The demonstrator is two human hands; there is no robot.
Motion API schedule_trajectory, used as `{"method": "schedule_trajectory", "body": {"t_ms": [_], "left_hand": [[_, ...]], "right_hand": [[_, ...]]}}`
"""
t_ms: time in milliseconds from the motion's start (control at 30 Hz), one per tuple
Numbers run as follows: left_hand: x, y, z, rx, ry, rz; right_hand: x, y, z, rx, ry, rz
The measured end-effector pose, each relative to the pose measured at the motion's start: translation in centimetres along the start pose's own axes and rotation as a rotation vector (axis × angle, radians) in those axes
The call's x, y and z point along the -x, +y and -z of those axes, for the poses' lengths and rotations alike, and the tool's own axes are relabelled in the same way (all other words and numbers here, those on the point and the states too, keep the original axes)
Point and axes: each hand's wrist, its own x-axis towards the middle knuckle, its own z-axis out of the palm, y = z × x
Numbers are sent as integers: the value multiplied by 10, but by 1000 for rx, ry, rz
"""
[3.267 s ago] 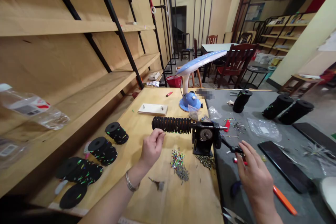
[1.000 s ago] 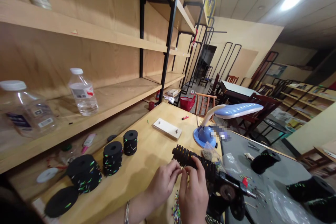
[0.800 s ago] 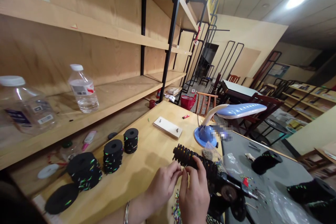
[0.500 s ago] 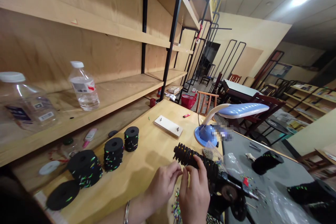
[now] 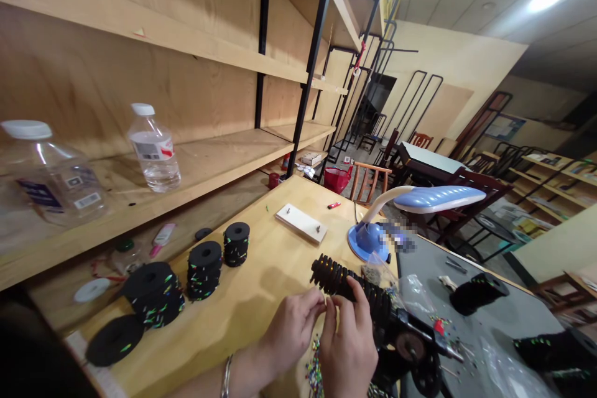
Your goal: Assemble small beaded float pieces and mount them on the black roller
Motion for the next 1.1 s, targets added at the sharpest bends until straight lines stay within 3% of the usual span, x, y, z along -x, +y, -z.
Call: {"method": "schedule_trajectory", "body": {"t_ms": [600, 1100], "left_hand": [[0, 0, 2, 37, -14, 9], [-1, 0, 0, 50, 1, 25]], "right_hand": [[-6, -6, 0, 115, 13, -52], [-11, -9, 3, 194, 22, -13]]}}
